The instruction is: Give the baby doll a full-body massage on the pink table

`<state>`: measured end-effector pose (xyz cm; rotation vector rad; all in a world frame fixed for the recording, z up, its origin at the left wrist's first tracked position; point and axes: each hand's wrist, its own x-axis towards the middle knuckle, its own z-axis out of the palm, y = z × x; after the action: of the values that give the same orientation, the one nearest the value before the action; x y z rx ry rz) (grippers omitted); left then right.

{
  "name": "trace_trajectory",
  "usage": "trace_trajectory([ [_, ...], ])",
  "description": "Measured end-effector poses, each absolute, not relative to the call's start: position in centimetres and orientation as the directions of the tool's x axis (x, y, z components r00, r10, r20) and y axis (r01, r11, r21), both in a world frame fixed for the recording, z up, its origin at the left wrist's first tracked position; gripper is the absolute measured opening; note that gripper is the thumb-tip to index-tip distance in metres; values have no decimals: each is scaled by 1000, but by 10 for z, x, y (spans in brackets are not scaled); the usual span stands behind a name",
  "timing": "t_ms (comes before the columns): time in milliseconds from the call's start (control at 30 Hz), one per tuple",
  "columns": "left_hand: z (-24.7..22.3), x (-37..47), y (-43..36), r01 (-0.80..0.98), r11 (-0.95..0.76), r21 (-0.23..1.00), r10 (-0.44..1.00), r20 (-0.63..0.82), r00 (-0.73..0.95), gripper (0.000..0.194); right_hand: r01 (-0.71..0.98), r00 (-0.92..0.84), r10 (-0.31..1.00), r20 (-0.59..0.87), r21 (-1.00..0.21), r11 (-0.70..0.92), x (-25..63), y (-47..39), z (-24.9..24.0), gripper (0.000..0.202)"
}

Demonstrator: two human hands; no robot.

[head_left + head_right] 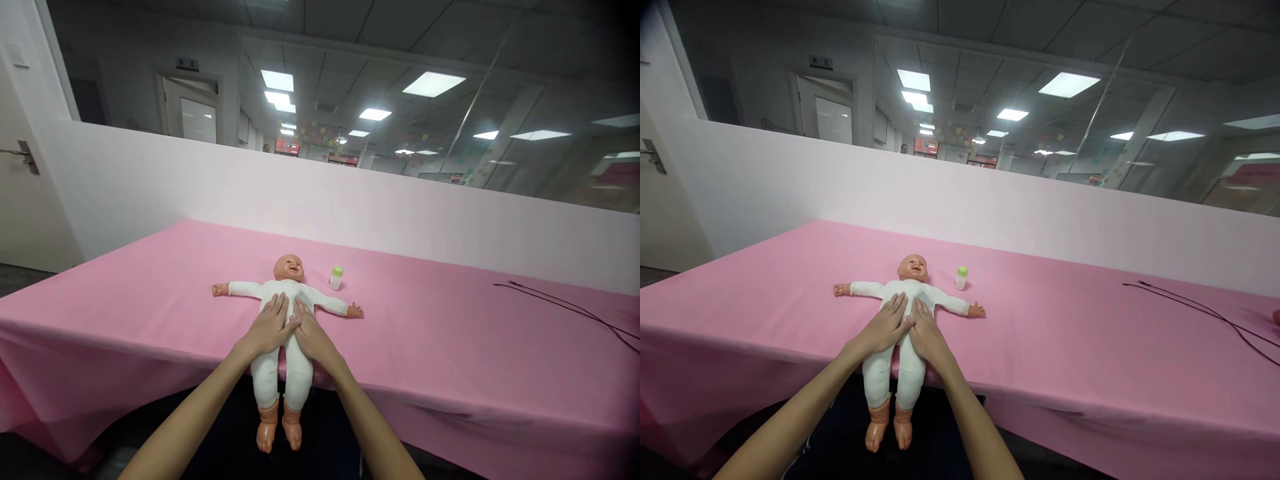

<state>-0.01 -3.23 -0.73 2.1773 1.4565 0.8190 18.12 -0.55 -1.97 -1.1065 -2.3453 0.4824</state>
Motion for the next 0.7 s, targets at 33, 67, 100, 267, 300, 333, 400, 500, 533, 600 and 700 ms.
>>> trace_trajectory([
  [33,-4,3,-22,707,-394,587,919,246,308,83,598,-558,779,286,-512,617,179,2,-17,70],
  [67,-2,4,-12,716,-401,572,916,239,322,82,586,-558,779,286,-529,614,177,10,-14,70],
  [100,0,4,-2,721,-402,565,916,235,326,81,576,-546,787,288,-553,602,176,18,-12,70],
  [267,-4,-12,34,733,-299,611,954,181,238,87,566,-348,892,290,-693,446,177,47,-10,79],
  [300,-6,-16,36,730,-275,626,961,163,222,88,575,-301,914,273,-713,402,179,48,-12,81],
  [333,-7,-20,35,723,-255,642,967,147,210,89,584,-261,931,254,-727,362,182,48,-14,82],
  [400,-9,-28,25,701,-221,679,974,120,190,92,595,-209,953,219,-745,302,188,43,-18,84],
  [500,-13,-39,-3,659,-181,730,980,76,185,96,595,-189,967,171,-763,251,195,25,-25,83],
  [533,-15,-41,-14,655,-180,734,980,74,187,96,594,-195,967,163,-765,248,197,17,-27,83],
  [600,-20,-42,-33,668,-211,713,974,96,205,94,591,-232,958,167,-758,275,197,2,-30,81],
  [700,-23,-31,-46,716,-323,618,945,172,279,91,579,-332,919,211,-724,376,192,-10,-32,75],
])
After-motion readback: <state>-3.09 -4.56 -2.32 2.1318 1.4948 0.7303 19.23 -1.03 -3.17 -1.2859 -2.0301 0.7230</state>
